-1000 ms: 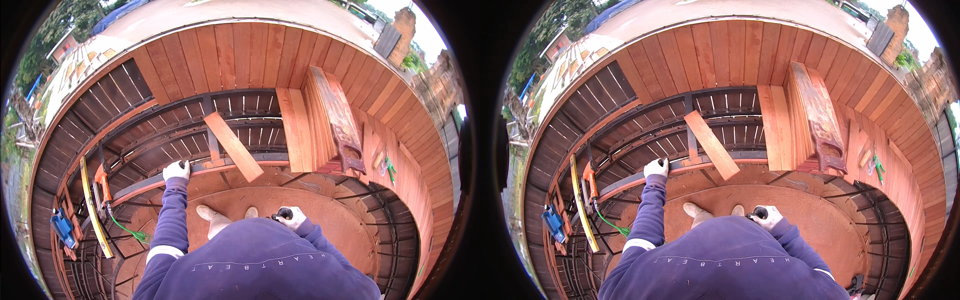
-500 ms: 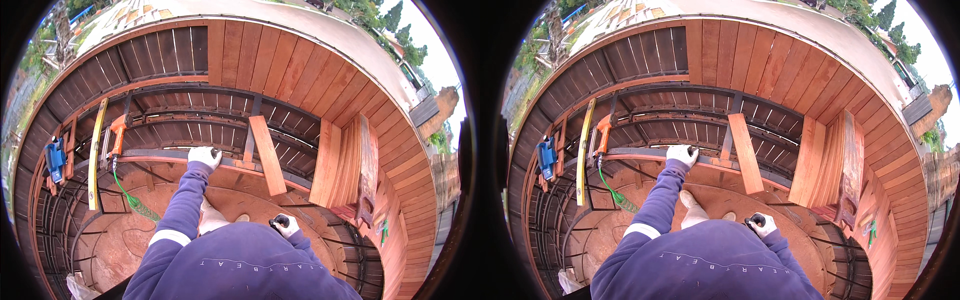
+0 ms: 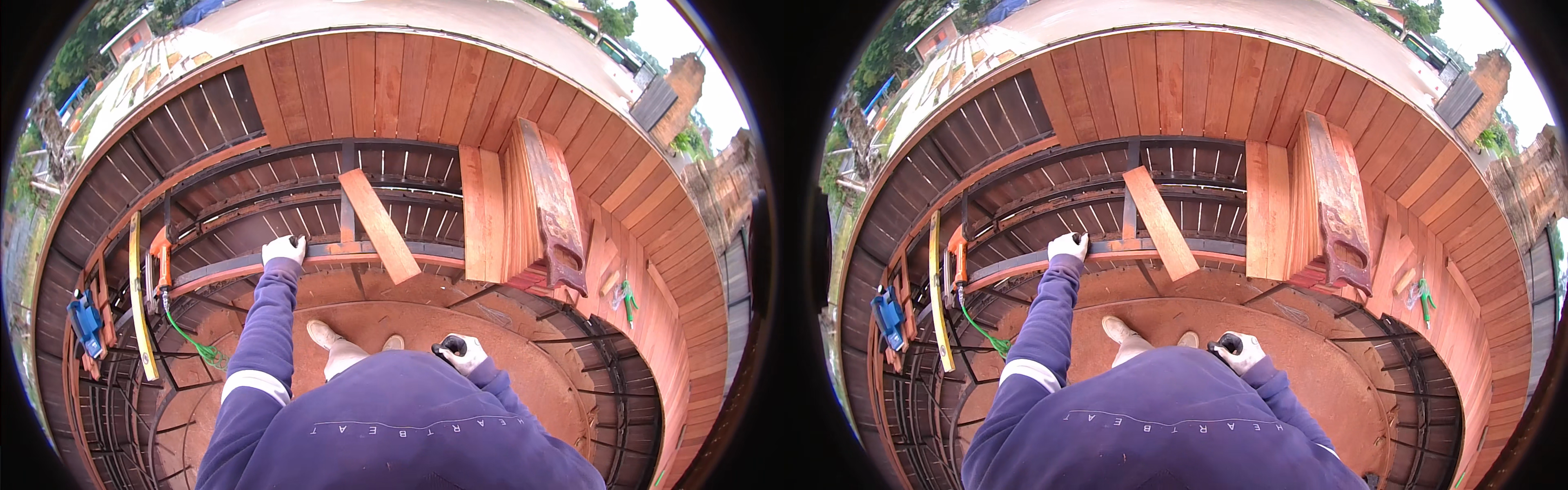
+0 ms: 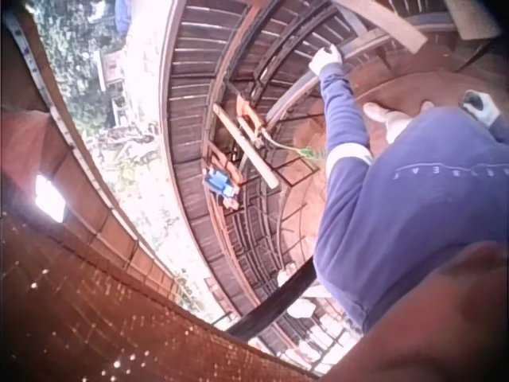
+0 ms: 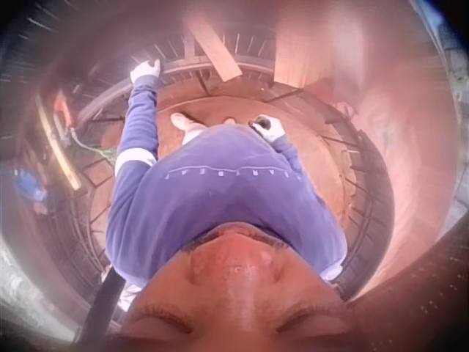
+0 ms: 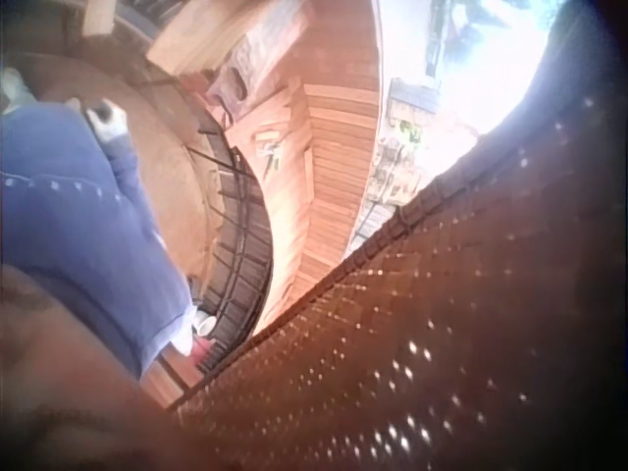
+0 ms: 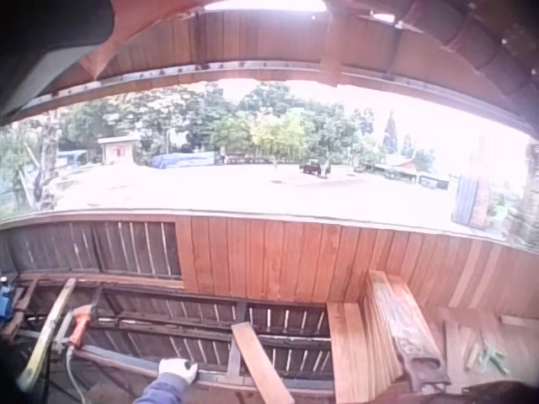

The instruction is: The person uses a hand saw to cut a wooden plank to size. They then position the plank on a curved wooden structure, check its alignment with a spirit level, and secure it using a nail gun.

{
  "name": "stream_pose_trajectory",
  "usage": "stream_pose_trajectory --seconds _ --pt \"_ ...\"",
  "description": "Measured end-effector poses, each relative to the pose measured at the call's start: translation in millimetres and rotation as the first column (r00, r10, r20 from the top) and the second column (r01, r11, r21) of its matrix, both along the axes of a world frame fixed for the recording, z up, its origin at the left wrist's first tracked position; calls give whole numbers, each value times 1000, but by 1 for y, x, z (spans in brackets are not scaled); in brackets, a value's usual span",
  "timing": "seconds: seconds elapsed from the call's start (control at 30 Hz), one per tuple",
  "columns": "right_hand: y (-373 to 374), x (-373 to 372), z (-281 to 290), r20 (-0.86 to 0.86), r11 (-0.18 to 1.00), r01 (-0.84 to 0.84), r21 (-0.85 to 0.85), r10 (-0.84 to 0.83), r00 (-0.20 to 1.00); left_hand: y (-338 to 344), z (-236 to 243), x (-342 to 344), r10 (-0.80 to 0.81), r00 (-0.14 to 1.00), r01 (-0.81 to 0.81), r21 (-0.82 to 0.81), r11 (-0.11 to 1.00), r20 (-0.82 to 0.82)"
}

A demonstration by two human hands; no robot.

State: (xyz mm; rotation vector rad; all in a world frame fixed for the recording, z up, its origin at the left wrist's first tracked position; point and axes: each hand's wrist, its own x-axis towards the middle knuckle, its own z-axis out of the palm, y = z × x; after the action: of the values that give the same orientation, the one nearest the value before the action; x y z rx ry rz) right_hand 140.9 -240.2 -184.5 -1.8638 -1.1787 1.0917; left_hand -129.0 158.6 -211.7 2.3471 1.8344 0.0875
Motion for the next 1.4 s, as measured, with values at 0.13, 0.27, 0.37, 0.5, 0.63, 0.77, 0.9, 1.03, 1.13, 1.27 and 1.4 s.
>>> stream_pose_trajectory --seconds 0.13,0.27,0.37,0.5,0.63,0.77,0.9,1.03,1.13,1.27,1.4 --pt "12 2 28 -88 997 -45 62 50 995 -3 -6 -3 7 995 -12 45 999 99" --pt "31 9 25 -392 976 -29 214 113 913 -7 -11 -9 -8 997 1 99 995 76" --pt "53 1 30 -595 998 34 54 5 804 -13 -9 -7 -41 996 32 119 992 75" --pt "74 -2 -26 68 981 -89 -172 102 992 -18 2 -6 -47 996 42 78 996 70" --pt "75 4 -35 176 986 -100 -133 122 977 -18 1 -5 -46 997 42 79 996 54" --pt "67 8 13 -305 997 -9 -81 -16 952 -17 15 -3 -43 998 43 15 999 36" --pt "41 9 39 -383 999 41 22 -29 923 -12 8 -6 -49 998 47 75 996 32" --pt "20 9 27 -154 1000 16 21 -13 988 -7 6 -3 -20 1000 20 8 1000 -14" --pt "11 7 9 61 995 10 -102 -4 998 0 5 1 -4 1000 4 22 1000 -11" --pt "16 11 16 -82 1000 -11 -8 10 997 -3 -7 -6 -3 1000 1 65 998 30" --pt "32 16 25 -429 997 -8 81 42 902 -12 3 -2 -3 998 0 47 999 69"
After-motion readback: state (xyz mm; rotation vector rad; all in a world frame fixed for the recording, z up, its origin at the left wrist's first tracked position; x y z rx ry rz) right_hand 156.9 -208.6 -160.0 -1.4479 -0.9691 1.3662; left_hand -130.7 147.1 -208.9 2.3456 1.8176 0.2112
